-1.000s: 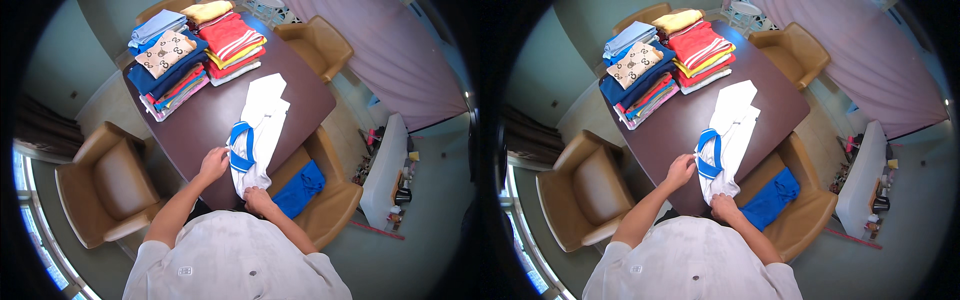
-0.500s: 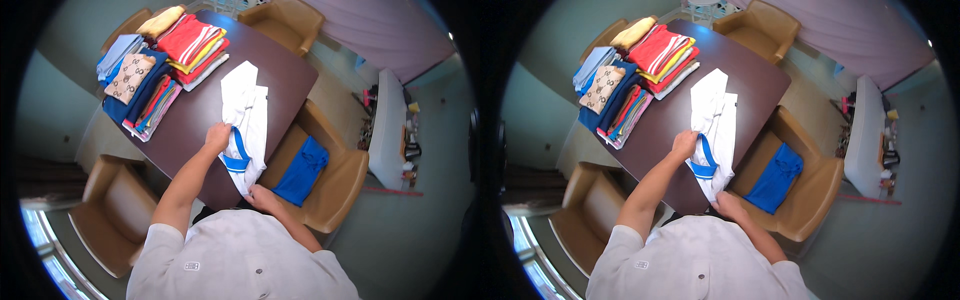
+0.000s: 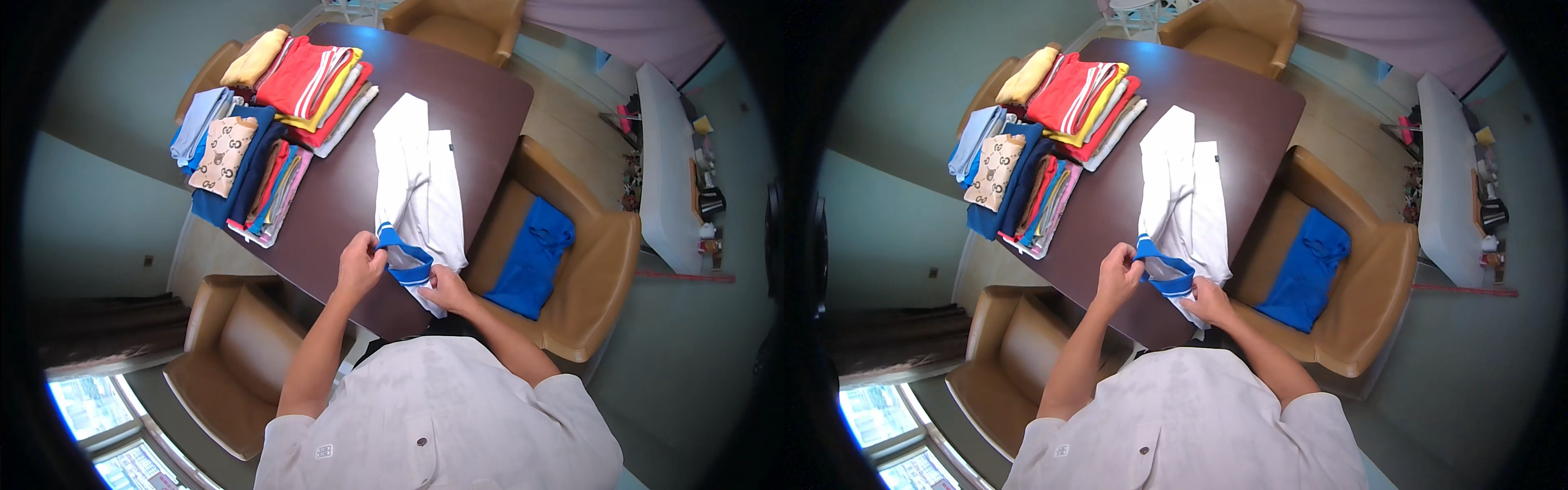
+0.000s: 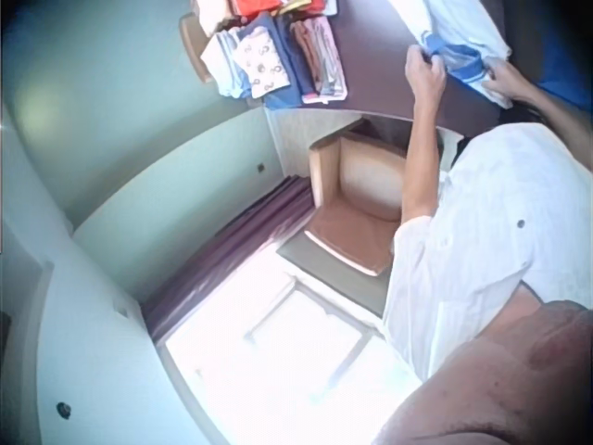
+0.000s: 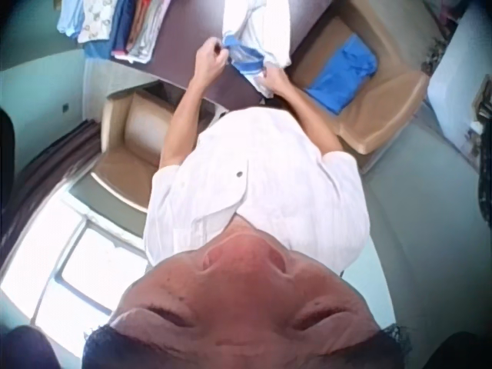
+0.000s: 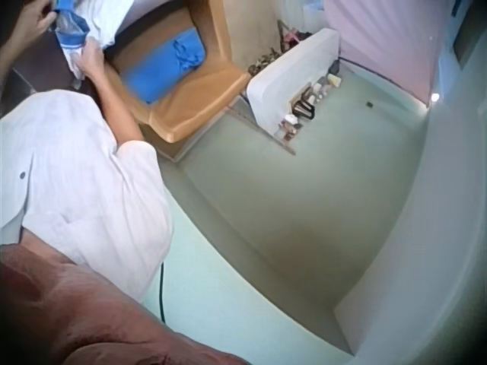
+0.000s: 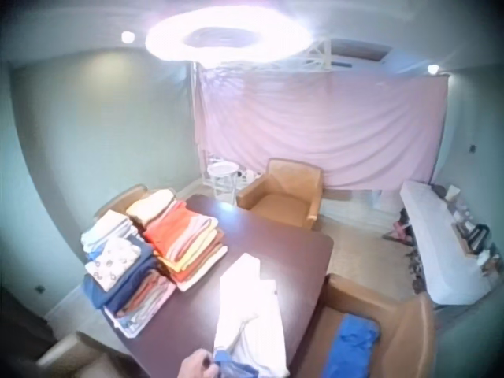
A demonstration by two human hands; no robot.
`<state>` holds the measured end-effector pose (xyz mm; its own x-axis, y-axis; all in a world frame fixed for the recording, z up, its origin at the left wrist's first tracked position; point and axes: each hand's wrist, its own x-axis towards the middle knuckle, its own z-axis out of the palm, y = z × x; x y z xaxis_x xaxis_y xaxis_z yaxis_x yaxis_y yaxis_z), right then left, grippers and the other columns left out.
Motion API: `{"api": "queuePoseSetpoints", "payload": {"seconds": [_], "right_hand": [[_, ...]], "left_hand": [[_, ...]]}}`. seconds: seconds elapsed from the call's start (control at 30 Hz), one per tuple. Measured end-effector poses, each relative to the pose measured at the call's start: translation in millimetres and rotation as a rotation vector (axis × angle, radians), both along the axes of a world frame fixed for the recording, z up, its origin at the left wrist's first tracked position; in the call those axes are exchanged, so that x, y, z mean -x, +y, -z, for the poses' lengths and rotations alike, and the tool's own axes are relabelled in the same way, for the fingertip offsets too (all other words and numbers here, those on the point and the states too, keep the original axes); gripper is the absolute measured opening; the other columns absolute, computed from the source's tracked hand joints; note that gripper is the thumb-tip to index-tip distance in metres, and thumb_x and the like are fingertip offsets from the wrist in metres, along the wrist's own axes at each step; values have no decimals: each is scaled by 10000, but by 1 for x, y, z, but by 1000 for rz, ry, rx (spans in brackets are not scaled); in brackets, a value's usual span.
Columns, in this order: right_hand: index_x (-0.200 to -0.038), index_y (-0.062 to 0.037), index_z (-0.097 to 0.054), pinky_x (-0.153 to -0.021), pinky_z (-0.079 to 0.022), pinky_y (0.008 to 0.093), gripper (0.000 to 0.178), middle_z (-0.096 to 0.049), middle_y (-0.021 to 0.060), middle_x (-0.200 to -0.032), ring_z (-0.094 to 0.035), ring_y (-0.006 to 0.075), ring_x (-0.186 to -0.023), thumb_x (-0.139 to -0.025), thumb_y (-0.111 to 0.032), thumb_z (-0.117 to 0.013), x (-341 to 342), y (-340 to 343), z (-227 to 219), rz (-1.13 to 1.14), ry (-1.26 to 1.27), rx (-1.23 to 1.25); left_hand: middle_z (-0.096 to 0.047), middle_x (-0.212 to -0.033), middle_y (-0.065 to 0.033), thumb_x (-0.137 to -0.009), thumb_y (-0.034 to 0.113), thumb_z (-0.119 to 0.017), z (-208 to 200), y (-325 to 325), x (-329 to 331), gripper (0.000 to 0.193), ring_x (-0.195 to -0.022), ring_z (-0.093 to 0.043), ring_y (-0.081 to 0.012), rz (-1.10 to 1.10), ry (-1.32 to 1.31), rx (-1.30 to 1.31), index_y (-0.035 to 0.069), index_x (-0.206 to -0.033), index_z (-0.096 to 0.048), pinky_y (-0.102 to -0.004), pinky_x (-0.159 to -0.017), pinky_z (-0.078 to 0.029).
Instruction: The person folds several garments on a dining table, including a blue pair of pants, a patterned long-sleeve shirt, red shorts, and a white polo shirt. Each item is smoothed, folded into a compact rectangle, and stacked on the table.
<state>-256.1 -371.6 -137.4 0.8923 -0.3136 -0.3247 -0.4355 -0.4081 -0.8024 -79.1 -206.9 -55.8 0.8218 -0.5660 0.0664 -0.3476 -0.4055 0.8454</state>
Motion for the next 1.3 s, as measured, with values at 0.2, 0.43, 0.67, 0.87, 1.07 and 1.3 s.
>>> {"api": "queuePoseSetpoints", "payload": {"seconds": [0.2,0.43,0.67,0.87,1.07,1.3], "right_hand": [[-892,7,-619,-687,-519,411,214,-648,173,-832,-655,303,-755,-826,-162,-734,-4,6,9,2,-198,-6],[-950,-2,-621,-606,-498,354,151,-645,144,-755,-619,218,-627,-846,-92,-684,-3,-29,-33,302,-301,-47],[-905,-47,-655,-801,-503,446,161,-640,141,-937,-607,357,-920,-759,16,-674,18,-75,-94,348,-565,507],[-918,-53,-676,-729,-508,430,186,-597,135,-901,-615,343,-855,-755,33,-706,50,-82,-104,447,-533,549],[-947,-51,-676,-611,-477,361,189,-574,93,-798,-578,239,-677,-795,58,-703,69,-84,-113,547,-493,400],[-989,-29,-660,-649,-480,261,121,-647,30,-838,-567,101,-695,-890,-2,-724,87,-104,-111,709,-567,223]], "left_hand": [[-659,-1103,-141,-793,-57,-611,-39,11,14,104,-858,-615,-160,-27,-46,175,2,-829,-533,-283,-689,-481],[-652,-1370,-274,-655,-75,-547,-46,27,-15,168,-986,-699,-215,214,-2,266,2,-669,-398,-287,-716,-511],[-701,-931,-177,-696,102,-704,-55,-11,5,307,-743,-667,-283,544,288,-299,24,-972,-592,-372,-694,-539],[-664,-1152,-219,-717,105,-753,-53,-53,30,812,-1044,-679,-382,884,181,-484,175,-1490,-514,-404,-911,-545],[-583,-1280,-154,-718,101,-809,-17,-78,46,632,-1288,-529,-339,1026,-371,-508,135,-1325,-636,-467,-1087,-418],[-595,-1194,-106,-795,139,-791,7,-114,62,501,-1228,-544,-282,907,-620,-268,98,-1271,-640,-474,-1125,-376]]}}
